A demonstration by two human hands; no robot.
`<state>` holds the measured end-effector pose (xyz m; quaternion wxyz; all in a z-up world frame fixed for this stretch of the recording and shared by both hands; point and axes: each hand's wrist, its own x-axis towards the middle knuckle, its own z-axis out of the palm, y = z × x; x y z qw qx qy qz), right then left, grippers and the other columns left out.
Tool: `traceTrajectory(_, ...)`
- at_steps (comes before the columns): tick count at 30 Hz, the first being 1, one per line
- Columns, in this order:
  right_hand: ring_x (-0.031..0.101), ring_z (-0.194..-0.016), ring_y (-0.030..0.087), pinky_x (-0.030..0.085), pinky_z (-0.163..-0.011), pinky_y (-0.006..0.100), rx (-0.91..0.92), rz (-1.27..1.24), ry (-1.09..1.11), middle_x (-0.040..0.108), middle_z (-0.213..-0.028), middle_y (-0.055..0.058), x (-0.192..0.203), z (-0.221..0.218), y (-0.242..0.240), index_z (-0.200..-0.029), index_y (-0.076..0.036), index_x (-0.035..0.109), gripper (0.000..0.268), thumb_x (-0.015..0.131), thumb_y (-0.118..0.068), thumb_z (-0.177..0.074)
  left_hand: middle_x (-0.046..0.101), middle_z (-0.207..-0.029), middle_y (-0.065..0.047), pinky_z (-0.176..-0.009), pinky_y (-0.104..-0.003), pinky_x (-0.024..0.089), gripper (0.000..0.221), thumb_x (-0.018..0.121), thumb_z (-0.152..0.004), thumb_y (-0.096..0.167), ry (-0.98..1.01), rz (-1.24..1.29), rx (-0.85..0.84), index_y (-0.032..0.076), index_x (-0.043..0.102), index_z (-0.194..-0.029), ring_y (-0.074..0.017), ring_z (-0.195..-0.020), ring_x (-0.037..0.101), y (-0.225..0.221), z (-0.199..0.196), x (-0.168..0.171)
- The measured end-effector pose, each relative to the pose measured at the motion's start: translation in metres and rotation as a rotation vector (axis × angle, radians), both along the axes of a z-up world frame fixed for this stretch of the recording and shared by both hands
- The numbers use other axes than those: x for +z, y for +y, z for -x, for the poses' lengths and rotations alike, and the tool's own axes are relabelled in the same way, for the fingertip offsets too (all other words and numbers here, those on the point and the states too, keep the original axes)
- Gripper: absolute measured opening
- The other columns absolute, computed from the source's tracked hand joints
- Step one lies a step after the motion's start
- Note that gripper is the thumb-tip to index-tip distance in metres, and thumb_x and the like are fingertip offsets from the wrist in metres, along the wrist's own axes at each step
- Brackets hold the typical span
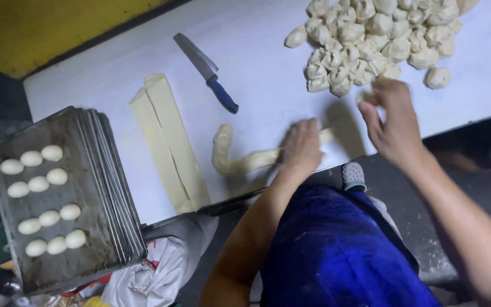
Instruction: Cutting dough into strips, rolling them into ropes, and portioning them into small balls for baking.
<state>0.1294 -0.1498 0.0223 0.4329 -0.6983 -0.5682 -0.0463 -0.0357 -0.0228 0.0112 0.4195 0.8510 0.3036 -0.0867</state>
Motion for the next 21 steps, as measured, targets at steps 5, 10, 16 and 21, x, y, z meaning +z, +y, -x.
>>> traceTrajectory(5, 0.061, -0.109, 0.056, 0.048, -0.093, 0.061, -0.089, 0.479, 0.484, 0.062, -0.110, 0.034, -0.042, 0.061, 0.042, -0.125, 0.000, 0.065, 0.051, 0.040, -0.043, -0.117, 0.063, -0.095, -0.016, -0.089, -0.050, 0.049, 0.031, 0.078, -0.078, 0.020, -0.252, -0.261, 0.171, 0.003, 0.065, -0.102, -0.0415, -0.098, 0.064, 0.007, 0.034, -0.055)
traceTrajectory(10, 0.068, -0.095, 0.046, 0.053, -0.081, 0.054, -0.129, 0.649, 0.624, 0.067, -0.089, 0.025, -0.089, 0.094, 0.057, -0.103, -0.007, 0.067, 0.044, 0.047, -0.045, -0.111, 0.057, -0.105, -0.020, -0.099, -0.054, 0.042, 0.053, 0.074, -0.075, 0.012, -0.349, -0.273, 0.257, 0.002, 0.054, -0.122, -0.0450, -0.107, 0.057, -0.008, 0.051, -0.056)
traceTrajectory(16, 0.070, -0.094, 0.044, 0.055, -0.078, 0.054, -0.127, 0.765, 0.514, 0.071, -0.085, 0.022, -0.101, 0.031, 0.059, -0.102, -0.012, 0.073, 0.031, 0.054, -0.036, -0.106, 0.071, -0.114, -0.015, -0.099, -0.055, 0.047, 0.042, 0.059, -0.084, 0.032, 0.002, -0.035, 0.197, 0.008, 0.062, -0.118, -0.0377, -0.117, 0.066, 0.006, -0.007, -0.045)
traceTrajectory(21, 0.072, -0.100, 0.036, 0.054, -0.094, 0.049, 0.127, 1.196, 0.749, 0.080, -0.104, 0.018, 0.041, 0.097, 0.014, -0.118, -0.009, 0.080, 0.045, 0.050, -0.026, -0.090, 0.079, -0.094, -0.017, -0.081, -0.053, 0.056, 0.032, 0.053, -0.088, 0.025, 0.249, -0.138, 0.135, 0.007, 0.077, -0.100, -0.0377, -0.101, 0.077, 0.057, -0.024, -0.072)
